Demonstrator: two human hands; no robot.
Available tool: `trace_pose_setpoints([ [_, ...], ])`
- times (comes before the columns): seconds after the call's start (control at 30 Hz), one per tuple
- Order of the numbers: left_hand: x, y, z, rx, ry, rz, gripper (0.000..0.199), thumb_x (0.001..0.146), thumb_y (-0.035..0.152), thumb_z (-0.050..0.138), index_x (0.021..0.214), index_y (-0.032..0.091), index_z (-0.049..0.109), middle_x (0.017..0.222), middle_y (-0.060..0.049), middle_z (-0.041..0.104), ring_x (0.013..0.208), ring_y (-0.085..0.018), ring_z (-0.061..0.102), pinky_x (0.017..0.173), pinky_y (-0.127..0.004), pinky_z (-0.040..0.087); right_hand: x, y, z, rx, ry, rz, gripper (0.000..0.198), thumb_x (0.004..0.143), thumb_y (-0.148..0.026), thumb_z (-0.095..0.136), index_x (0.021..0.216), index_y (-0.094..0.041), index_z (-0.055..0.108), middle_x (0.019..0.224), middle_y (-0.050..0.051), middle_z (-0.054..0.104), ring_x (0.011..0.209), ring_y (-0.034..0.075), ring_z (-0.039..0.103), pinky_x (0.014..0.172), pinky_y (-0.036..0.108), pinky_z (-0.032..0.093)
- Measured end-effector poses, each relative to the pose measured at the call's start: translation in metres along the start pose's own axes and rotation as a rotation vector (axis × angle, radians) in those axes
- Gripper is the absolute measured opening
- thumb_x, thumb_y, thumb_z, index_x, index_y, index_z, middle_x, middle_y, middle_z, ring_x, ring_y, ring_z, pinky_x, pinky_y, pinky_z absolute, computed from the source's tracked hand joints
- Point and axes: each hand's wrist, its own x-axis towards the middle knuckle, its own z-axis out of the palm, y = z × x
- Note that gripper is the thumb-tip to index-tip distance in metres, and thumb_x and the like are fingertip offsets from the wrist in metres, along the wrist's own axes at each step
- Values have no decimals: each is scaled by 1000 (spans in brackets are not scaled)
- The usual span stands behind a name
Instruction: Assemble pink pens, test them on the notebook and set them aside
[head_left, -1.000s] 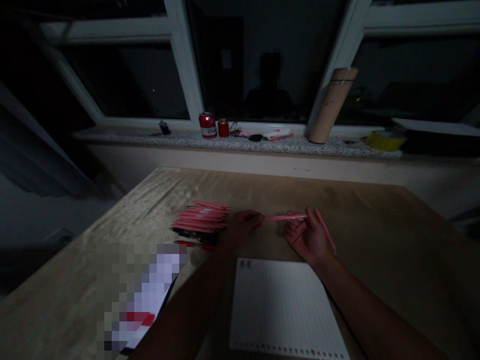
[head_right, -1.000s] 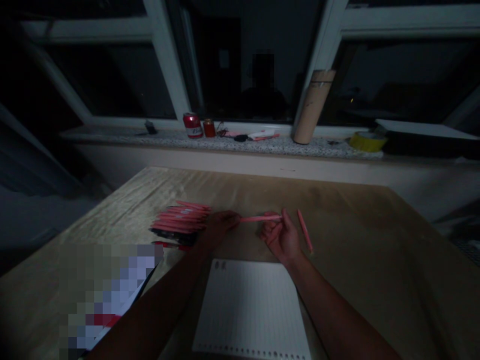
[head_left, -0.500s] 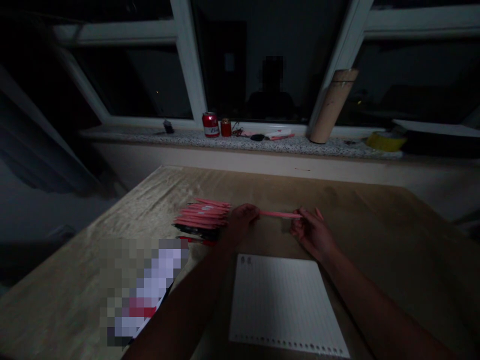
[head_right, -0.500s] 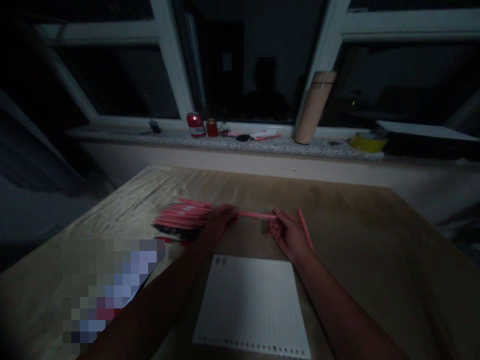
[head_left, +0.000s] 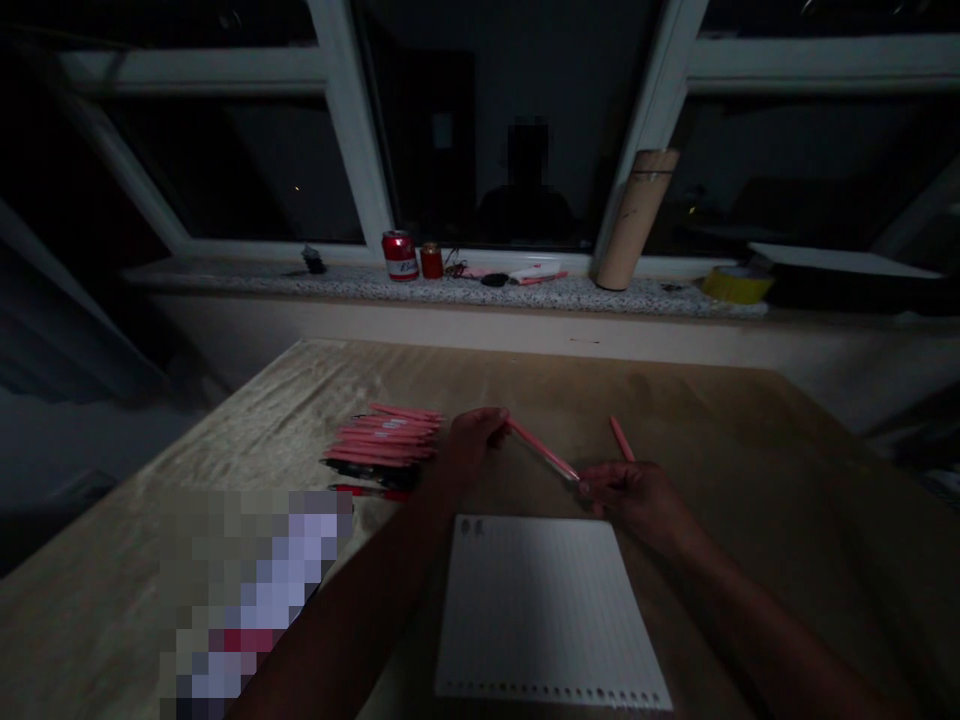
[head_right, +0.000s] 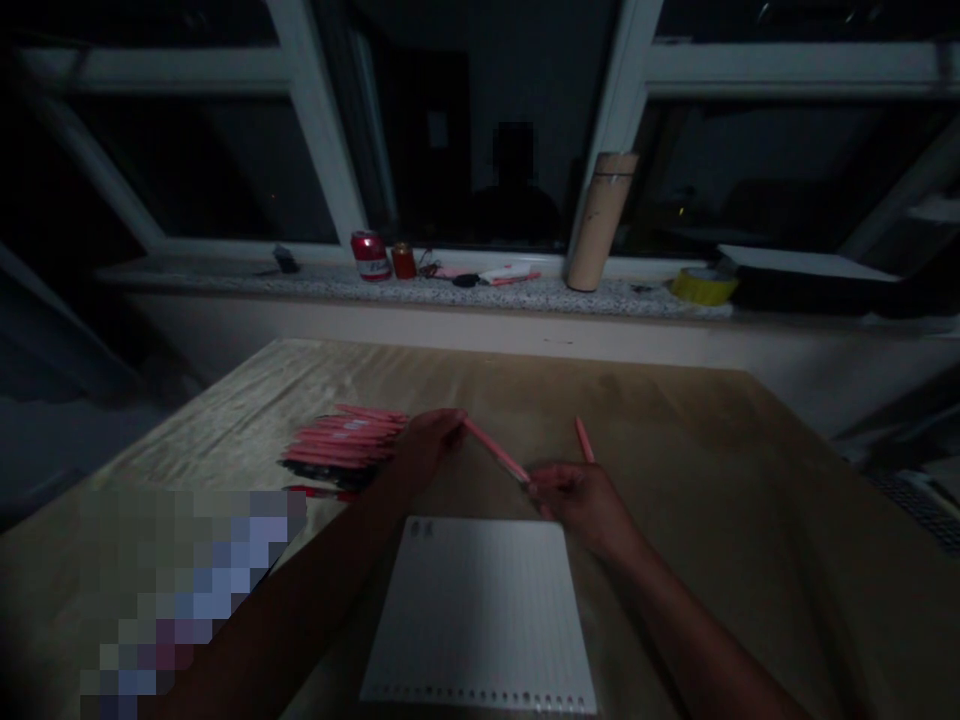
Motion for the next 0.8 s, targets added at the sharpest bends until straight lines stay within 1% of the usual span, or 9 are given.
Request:
trace_pose_setpoints([
  [0.1, 10, 8, 15, -62, -73, -34, 35, 68, 45, 62, 61, 11, 56, 52, 2, 48, 46, -6, 40, 46, -20, 30, -6, 7, -3, -104, 76, -27, 22, 63, -35, 69, 69, -14, 69, 53, 0, 61, 43, 10, 48, 42, 21, 35],
  [0.2, 27, 14, 36, -85, -137, -68, 33, 64, 42, 65, 64, 10, 58, 55, 1, 51, 44, -5, 41, 45, -20, 31, -11, 10, -12, -246, 114, -118, 22, 69, -36, 63, 68, -14, 67, 58, 1, 63, 50, 12, 53, 47, 22, 39],
  [0.23, 34, 15, 44, -57, -168, -79, 31, 65, 40, 64, 66, 10, 58, 56, 1, 51, 44, -4, 41, 45, -19, 31, -13, 10, -16, -296, 129, -148, 23, 71, -36, 62, 66, -14, 66, 60, 2, 64, 52, 13, 54, 49, 22, 40],
  [0.33, 57, 18, 73, 140, -234, -74, 25, 75, 34, 54, 69, 10, 56, 57, 1, 51, 43, -4, 42, 45, -18, 33, -17, 6, -30, -443, 195, -184, 25, 74, -37, 56, 65, -14, 65, 61, 2, 64, 55, 14, 57, 51, 22, 40],
  [0.4, 71, 19, 94, 203, -273, -74, 22, 77, 29, 51, 69, 9, 57, 56, 1, 51, 43, -3, 42, 44, -17, 34, -19, 1, -40, -534, 222, -163, 27, 75, -37, 53, 67, -14, 65, 59, 2, 64, 53, 14, 57, 50, 21, 39],
  [0.47, 83, 19, 116, 295, -316, -81, 21, 77, 26, 52, 66, 9, 58, 52, 2, 49, 40, -3, 41, 42, -16, 33, -20, -3, -49, -625, 210, -118, 29, 76, -37, 51, 68, -14, 66, 58, 2, 64, 52, 14, 58, 49, 21, 37],
  [0.63, 104, 13, 159, 594, -382, -83, 19, 73, 22, 56, 65, 6, 62, 44, 1, 47, 38, -6, 42, 42, -19, 35, -20, -6, -73, -829, 262, 30, 31, 76, -43, 50, 70, -19, 69, 60, 4, 67, 57, 17, 62, 47, 22, 33],
  [0.7, 109, 10, 171, 722, -390, -56, 16, 69, 20, 59, 65, 6, 63, 47, -1, 50, 44, -9, 48, 45, -20, 38, -20, -5, -80, -878, 254, 70, 29, 77, -41, 50, 70, -20, 69, 64, 6, 68, 59, 18, 63, 48, 23, 33],
  [0.8, 114, 6, 181, 902, -385, -9, 14, 64, 20, 63, 68, 7, 64, 60, -6, 60, 61, -15, 58, 56, -23, 44, -19, -4, -84, -915, 224, 102, 27, 77, -37, 50, 70, -19, 69, 66, 8, 69, 60, 18, 63, 49, 24, 33],
])
